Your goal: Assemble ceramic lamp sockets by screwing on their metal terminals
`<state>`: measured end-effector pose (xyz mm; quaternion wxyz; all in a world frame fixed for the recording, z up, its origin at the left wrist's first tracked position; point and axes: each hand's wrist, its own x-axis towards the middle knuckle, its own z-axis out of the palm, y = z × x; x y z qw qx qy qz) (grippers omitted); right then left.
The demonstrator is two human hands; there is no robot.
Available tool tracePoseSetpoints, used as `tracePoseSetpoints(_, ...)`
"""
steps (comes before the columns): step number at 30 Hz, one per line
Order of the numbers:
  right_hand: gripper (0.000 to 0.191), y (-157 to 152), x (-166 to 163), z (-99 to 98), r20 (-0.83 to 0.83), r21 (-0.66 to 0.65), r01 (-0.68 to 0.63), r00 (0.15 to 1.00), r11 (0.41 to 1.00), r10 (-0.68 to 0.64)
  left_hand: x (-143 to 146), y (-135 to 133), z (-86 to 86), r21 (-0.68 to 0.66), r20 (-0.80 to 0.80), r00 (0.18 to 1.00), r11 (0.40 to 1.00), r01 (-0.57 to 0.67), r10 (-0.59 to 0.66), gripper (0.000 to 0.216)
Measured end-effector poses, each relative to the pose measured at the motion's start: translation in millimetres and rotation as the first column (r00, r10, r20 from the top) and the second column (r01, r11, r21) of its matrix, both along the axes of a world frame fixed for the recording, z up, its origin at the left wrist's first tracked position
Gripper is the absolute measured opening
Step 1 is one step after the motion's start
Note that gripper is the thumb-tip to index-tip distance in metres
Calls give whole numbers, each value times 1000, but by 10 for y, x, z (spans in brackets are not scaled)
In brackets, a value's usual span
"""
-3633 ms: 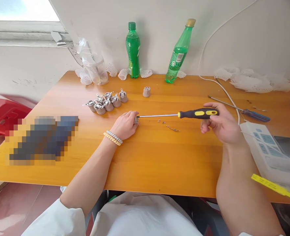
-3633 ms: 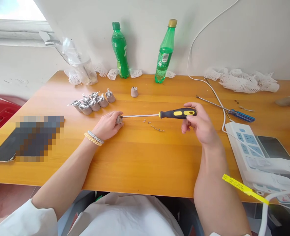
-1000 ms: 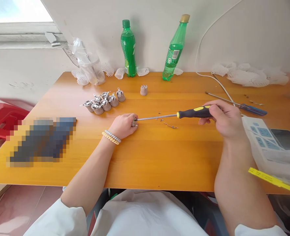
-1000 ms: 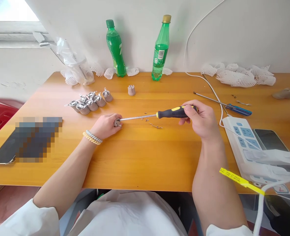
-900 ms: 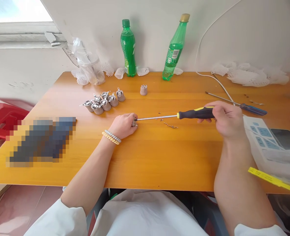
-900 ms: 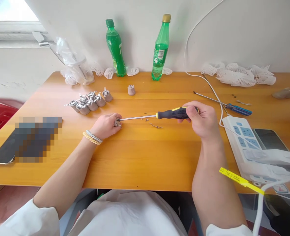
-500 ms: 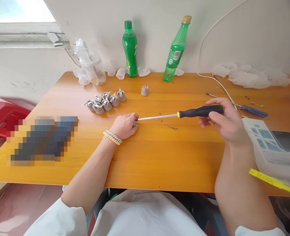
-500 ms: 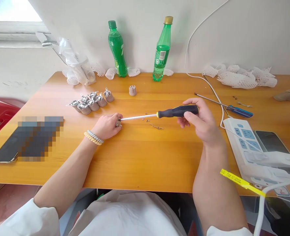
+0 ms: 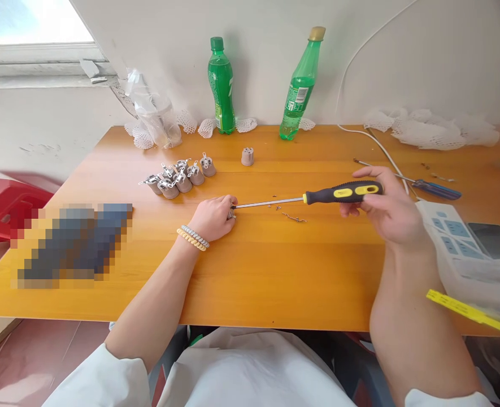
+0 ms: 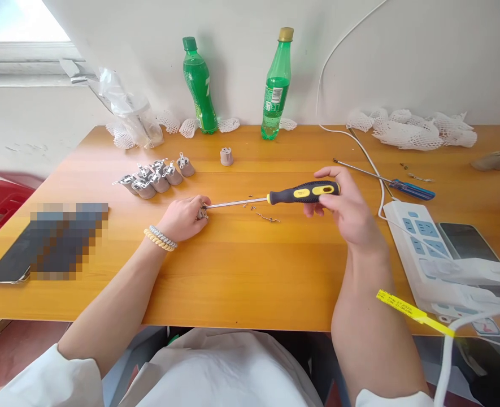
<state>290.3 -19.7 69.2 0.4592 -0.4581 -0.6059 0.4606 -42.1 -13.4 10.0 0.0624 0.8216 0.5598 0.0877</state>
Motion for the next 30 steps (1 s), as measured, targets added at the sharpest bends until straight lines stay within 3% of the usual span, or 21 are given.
tracePoseSetpoints(4,20,-8,-24,0,137,11,68,988,998,-68,-8,0,14,-9,11,1000,1000,2,-2,34)
tracePoseSetpoints(9,46,6,8,-16,381,56,177,906,983,-185,-22,2,21,-13,33,999,1000,18,-18,34)
tracePoseSetpoints(11,54,16,28,-20,352,37,133,926,990,-137,-20,3,13,-12,37,999,1000,20,-19,34)
tracePoseSetpoints(15,22,14,31,-10,55,-30,-16,998,999,18,-12,5,-1,-7,41,999,1000,23,-23,34)
tracePoseSetpoints(16,25,7,23,-4,27,-36,-17,999,999,18,-13,6,-2,-5,41,999,1000,25,-25,33)
tracePoseSetpoints(21,25,-17,-11,25,252,-57,92,965,994,-75,-33,14,-1,13,40,999,1000,16,-17,32)
tracePoseSetpoints(25,53,15,25,2,438,-32,150,891,988,-121,-42,20,-7,13,42,999,1000,14,-15,33)
tracePoseSetpoints(27,57,36,50,-20,380,-45,102,922,994,-77,-39,22,-9,11,40,999,1000,11,-11,33)
tracePoseSetpoints(30,34,53,63,-45,133,-81,-14,991,997,24,-33,23,-7,12,39,999,1000,9,-10,33)
